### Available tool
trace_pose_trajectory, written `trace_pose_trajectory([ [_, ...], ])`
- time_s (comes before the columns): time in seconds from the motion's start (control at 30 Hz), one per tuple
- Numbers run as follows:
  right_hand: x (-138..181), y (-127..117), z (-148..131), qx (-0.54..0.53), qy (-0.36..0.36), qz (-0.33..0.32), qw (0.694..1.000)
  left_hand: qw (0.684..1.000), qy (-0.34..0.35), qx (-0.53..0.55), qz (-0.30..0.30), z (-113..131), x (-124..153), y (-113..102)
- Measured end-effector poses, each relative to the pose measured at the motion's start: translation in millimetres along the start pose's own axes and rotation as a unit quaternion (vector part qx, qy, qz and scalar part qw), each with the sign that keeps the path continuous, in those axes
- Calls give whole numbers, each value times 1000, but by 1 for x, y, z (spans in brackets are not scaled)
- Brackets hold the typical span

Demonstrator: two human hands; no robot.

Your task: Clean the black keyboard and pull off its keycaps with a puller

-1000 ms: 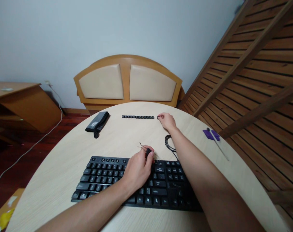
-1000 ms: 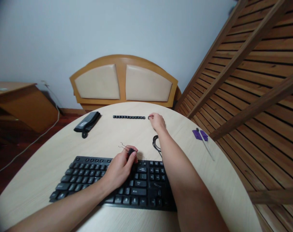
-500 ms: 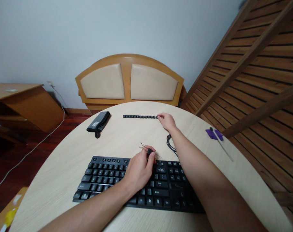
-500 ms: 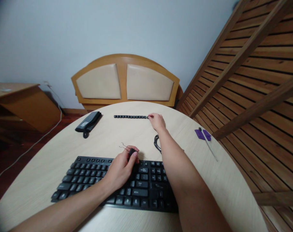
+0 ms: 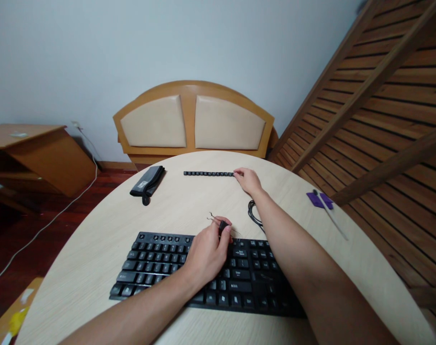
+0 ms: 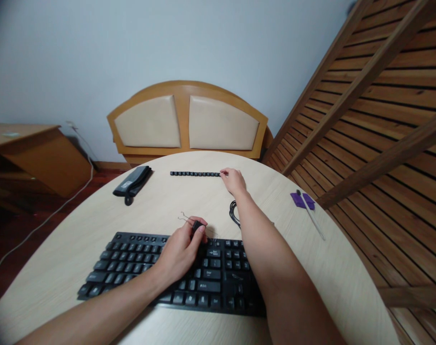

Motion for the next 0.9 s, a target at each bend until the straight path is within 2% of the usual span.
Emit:
trace_pose_trajectory([
  [0.2,2,-2,-3,2,4,-19,1000,1000,2,1,0,0,0,0],
  [0.33,3,-9,-7,11,4,-67,998,1000,8,0,1,1,-1,0],
  [0.47,16,-26,-13,26,-10,-119,993,1000,15,-8,-1,0,-1,0],
  [0.57,45,-46,-21,33,-40,-141,989,1000,21,-15,0,-2,-2,-1],
  [0.73,120,-83,-49,27,-122,-195,973,999,36,-14,3,-3,-3,-1],
  [0.83,165,-100,-71,12,-204,-252,946,999,46,-16,6,-2,-4,-2],
  [0.9,184,-110,-76,4,-220,-264,939,998,49,-23,9,-1,-4,-3],
])
Point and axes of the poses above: each hand's wrist, its own x-axis away from the middle knuckle, its own y-axis out of the palm, z = x × y, the point moved 7 cm from there along -x, towards the middle knuckle, and after that the axes turned 11 degrees about x, right-handed, at the moved point
